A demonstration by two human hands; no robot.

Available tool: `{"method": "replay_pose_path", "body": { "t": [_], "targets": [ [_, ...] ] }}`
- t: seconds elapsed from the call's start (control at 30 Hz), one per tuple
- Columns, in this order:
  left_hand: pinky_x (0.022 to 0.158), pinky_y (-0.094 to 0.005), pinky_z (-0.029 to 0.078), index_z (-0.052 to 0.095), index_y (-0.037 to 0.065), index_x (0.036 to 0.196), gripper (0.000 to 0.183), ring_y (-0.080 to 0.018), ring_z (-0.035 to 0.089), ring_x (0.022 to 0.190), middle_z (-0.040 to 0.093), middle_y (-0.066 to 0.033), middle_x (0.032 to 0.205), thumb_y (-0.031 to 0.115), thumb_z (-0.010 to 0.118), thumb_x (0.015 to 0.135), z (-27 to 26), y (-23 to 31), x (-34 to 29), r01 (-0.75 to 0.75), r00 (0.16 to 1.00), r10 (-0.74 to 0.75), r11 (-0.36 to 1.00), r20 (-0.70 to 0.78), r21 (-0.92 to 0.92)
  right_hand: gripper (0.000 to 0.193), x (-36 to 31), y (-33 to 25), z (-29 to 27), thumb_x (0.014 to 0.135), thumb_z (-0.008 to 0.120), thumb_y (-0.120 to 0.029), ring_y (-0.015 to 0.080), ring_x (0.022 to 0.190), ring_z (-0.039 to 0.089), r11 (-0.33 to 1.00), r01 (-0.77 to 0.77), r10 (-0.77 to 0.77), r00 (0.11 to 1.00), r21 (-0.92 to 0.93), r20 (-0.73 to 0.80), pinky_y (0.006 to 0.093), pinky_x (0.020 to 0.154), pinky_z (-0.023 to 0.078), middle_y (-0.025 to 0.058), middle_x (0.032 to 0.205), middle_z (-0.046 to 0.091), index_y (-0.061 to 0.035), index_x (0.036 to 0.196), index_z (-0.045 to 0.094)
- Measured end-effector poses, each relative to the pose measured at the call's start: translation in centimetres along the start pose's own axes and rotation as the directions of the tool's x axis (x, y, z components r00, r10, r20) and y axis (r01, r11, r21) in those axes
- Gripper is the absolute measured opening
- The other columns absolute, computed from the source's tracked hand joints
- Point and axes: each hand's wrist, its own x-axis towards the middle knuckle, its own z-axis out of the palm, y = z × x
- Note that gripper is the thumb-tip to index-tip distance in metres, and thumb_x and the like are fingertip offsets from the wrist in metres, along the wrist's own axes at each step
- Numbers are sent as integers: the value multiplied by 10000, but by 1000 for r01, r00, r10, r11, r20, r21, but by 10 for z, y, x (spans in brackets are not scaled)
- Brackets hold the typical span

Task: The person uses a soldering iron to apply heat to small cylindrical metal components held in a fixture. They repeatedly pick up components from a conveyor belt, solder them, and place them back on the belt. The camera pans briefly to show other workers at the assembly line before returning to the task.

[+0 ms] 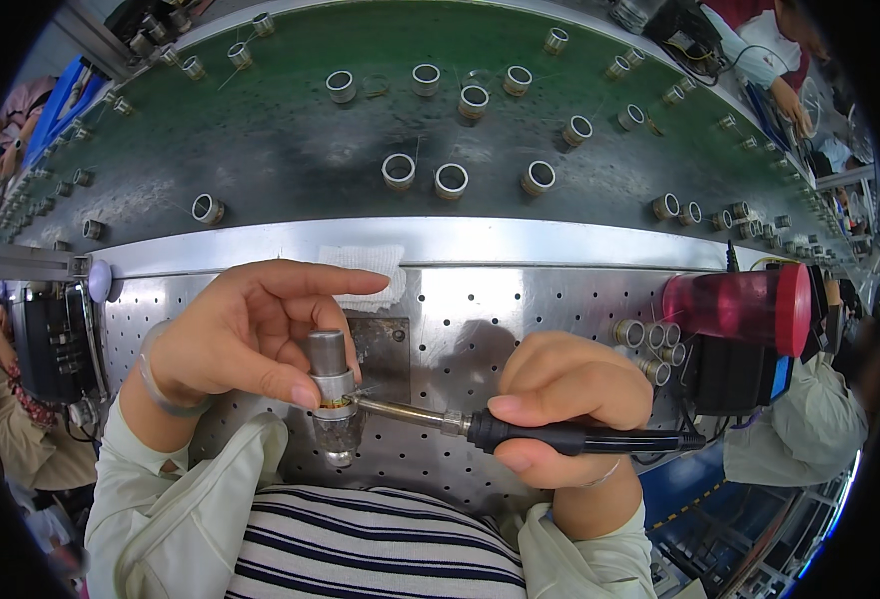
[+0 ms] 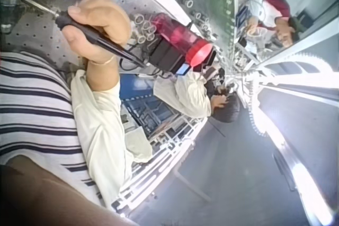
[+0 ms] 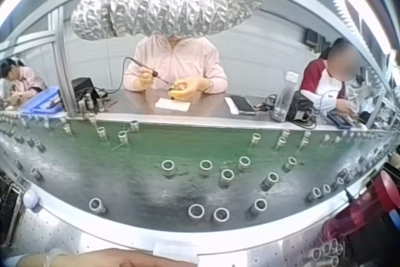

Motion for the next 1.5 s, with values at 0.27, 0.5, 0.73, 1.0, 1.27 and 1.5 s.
{"method": "replay_pose_path", "body": {
  "t": [0.27, 0.5, 0.73, 1.0, 1.27, 1.5],
  "targets": [
    [735, -217, 569, 381, -68, 1370, 804, -184, 659, 883, 644, -176, 990, -99, 759, 661, 1, 0, 2, 5, 1000, -5, 1000, 15, -17, 292, 1, 2, -3, 637, 815, -41, 217, 591, 586, 999, 36, -37, 999, 12, 34, 278, 536, 451, 119, 691, 624, 43, 870, 660],
    [764, -244, 569, 380, -67, 1371, 808, -199, 664, 891, 647, -175, 980, -97, 763, 660, 1, 0, 3, 1, 1000, -1, 1000, 18, 3, 300, 0, 0, -6, 637, 825, -47, 219, 597, 588, 1000, 12, -13, 999, 25, 31, 281, 542, 454, 122, 704, 626, 45, 870, 659],
    [761, -249, 567, 381, -63, 1373, 812, -200, 667, 882, 651, -173, 975, -93, 767, 659, 2, -1, 5, 10, 1000, -10, 1000, 22, -9, 305, 2, 1, -9, 638, 825, -40, 215, 600, 590, 999, 42, -43, 996, 14, 83, 275, 538, 453, 118, 714, 627, 44, 880, 658],
    [764, -251, 565, 381, -62, 1373, 816, -194, 667, 874, 654, -170, 969, -93, 769, 656, 3, -1, 6, 10, 1000, -9, 1000, 20, -3, 300, 3, -3, -10, 640, 828, -36, 207, 592, 584, 999, 39, -38, 995, -13, 97, 275, 536, 453, 115, 710, 621, 39, 872, 653],
    [766, -251, 563, 381, -60, 1374, 813, -198, 667, 876, 654, -174, 968, -86, 770, 661, 6, 0, 8, 7, 1000, -7, 1000, 19, -1, 302, 0, -5, -15, 631, 825, -49, 212, 573, 586, 999, 28, -30, 997, 18, 72, 280, 520, 447, 114, 694, 620, 37, 866, 656],
    [769, -251, 562, 373, -59, 1379, 813, -200, 666, 883, 654, -178, 972, -89, 765, 667, 7, -1, 10, -1, 1000, 1, 1000, 29, -5, 304, 2, -6, -14, 621, 829, -51, 210, 557, 581, 999, 40, -38, 994, -24, 100, 278, 512, 443, 115, 682, 618, 35, 855, 656]
  ]
}}
